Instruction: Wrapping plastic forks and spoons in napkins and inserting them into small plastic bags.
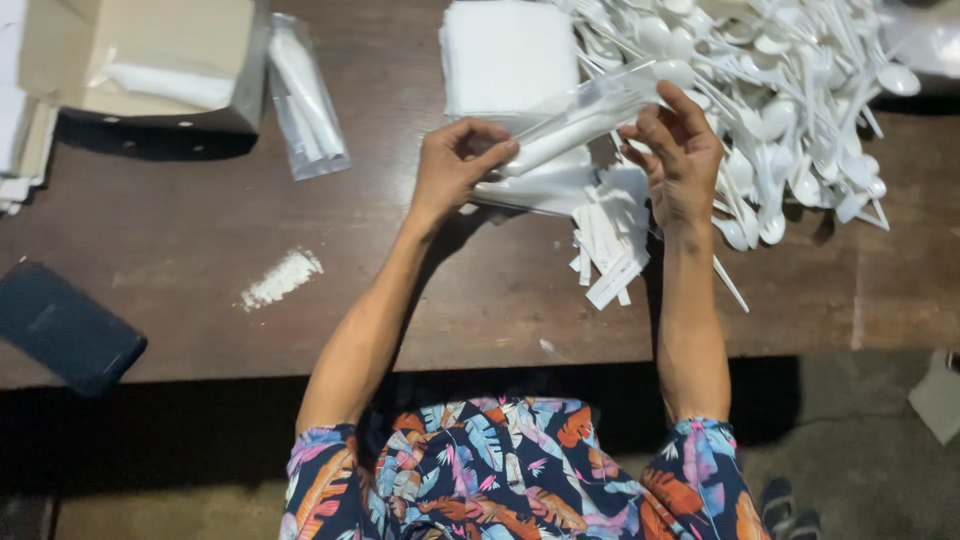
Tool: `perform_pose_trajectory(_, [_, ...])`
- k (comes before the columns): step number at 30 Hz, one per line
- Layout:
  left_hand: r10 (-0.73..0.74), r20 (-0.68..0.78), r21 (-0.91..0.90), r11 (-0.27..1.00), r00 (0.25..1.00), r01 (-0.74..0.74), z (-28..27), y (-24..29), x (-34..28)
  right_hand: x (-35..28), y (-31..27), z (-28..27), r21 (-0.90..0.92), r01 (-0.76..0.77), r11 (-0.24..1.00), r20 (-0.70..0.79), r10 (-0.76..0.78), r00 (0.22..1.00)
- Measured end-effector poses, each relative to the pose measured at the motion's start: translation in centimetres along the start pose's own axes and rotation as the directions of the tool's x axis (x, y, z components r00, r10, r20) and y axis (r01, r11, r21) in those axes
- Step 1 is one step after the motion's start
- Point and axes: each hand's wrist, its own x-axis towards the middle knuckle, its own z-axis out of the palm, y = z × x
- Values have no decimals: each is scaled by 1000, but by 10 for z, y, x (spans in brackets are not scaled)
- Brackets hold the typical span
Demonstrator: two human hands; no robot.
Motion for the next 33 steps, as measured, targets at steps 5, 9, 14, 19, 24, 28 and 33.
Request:
perform_pose_trajectory(5, [42,-133,-136,989,990,-60,5,-19,6,-3,33,24,63,-132,989,-25,134,991])
perform_pose_trajectory(9, [47,-178,-233,968,983,-89,13,-32,7,-11,39,39,120,-166,979,-66,175,982])
perform_pose_trajectory(14, [42,-205,-270,958,978,-97,11,-38,13,-12,32,44,56,-225,973,-53,228,972])
perform_pose_trajectory(19, [8,-174,-303,951,985,-62,16,-41,9,0,52,48,-68,-271,960,92,276,957])
perform_pose_trajectory(24, [49,-123,-235,969,991,-77,20,-32,3,14,59,58,-106,-4,994,22,6,1000])
perform_pose_trajectory(28, [59,-116,-157,985,991,-77,17,-21,0,6,52,76,-115,50,992,48,-45,998])
perform_pose_trajectory(33, [25,-126,-103,994,992,-38,0,-9,3,21,68,87,-89,59,994,94,-51,994])
